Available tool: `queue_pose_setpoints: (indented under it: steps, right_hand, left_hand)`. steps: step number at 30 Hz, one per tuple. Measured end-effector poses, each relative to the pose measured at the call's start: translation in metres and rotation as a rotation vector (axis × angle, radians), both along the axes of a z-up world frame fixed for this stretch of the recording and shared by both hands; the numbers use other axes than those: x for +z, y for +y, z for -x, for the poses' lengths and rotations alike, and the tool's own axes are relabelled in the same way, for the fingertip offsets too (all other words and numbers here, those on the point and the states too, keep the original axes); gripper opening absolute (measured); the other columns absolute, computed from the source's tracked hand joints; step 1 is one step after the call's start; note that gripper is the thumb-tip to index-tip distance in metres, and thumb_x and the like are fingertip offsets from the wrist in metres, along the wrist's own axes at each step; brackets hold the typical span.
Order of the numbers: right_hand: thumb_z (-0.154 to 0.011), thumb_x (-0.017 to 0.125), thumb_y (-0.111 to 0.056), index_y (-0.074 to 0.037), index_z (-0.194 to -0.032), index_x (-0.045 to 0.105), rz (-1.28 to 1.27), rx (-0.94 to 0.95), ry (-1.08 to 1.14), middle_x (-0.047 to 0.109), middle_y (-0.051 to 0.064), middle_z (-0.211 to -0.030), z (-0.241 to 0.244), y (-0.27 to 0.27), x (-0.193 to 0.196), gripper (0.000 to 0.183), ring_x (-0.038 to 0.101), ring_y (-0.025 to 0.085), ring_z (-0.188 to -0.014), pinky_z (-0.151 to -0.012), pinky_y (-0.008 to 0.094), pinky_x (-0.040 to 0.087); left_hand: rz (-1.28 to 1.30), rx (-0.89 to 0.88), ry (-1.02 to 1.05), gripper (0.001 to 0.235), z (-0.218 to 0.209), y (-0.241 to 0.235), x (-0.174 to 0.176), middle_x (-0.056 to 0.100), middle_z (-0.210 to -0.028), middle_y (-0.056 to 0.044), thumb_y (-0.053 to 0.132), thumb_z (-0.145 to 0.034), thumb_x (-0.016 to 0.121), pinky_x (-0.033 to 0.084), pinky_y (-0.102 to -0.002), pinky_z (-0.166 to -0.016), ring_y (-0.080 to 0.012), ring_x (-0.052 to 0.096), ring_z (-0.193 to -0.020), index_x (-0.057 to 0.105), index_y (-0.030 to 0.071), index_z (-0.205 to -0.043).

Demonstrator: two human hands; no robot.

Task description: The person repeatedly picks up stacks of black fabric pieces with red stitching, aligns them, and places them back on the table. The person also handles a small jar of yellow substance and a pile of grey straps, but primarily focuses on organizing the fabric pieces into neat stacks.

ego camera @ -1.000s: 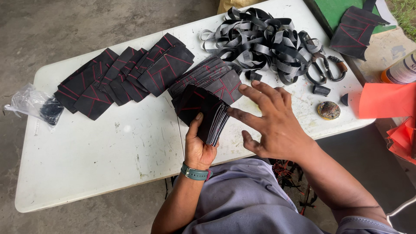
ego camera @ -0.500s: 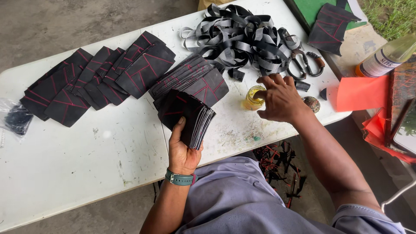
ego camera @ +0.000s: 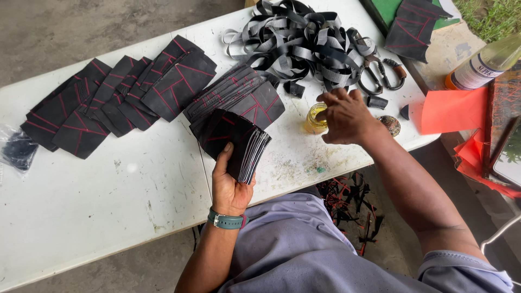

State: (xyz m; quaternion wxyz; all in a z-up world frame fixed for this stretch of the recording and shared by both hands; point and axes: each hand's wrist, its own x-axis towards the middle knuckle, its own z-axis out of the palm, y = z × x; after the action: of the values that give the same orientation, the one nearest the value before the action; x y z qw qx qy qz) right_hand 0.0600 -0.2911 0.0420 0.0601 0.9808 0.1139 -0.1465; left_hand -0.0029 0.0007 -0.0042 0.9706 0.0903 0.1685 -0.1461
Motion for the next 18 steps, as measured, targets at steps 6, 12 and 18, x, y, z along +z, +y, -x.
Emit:
queue_pose_setpoints:
  steps: [6,12,18]
  right_hand:
    - [-0.068,0.081,-0.034,-0.033,-0.119,0.077,-0.096,-0.016,-0.108,0.045,0.0,-0.152,0.004,-0.006,0.013,0.051,0.032,0.026,-0.139,-0.113,0.051,0.027]
    - [-0.067,0.083,-0.026,-0.024,-0.114,0.078,-0.518,0.098,-0.355,0.05,0.007,-0.148,0.067,-0.016,0.055,0.048,0.042,0.032,-0.136,-0.111,0.05,0.034]
    - [-0.069,0.076,-0.018,-0.019,-0.131,0.068,-1.107,0.395,-0.321,0.042,0.019,-0.156,0.095,0.024,0.07,0.063,0.042,0.038,-0.144,-0.119,0.05,0.033]
  left_hand:
    - [0.052,-0.026,-0.079,0.013,-0.001,0.001,0.001,0.076,-0.101,-0.01,0.012,-0.097,0.07,0.066,-0.028,-0.068,-0.0189,0.077,-0.083,0.07,0.003,-0.106]
    - [0.046,-0.064,-0.093,0.017,-0.002,-0.003,-0.001,0.077,-0.1,-0.009,0.017,-0.097,0.071,0.064,-0.025,-0.064,-0.0178,0.077,-0.082,0.07,0.004,-0.108]
    - [0.002,-0.1,-0.091,0.016,0.001,-0.015,0.0,0.077,-0.097,-0.007,0.018,-0.097,0.071,0.064,-0.025,-0.061,-0.0165,0.076,-0.078,0.07,0.006,-0.107]
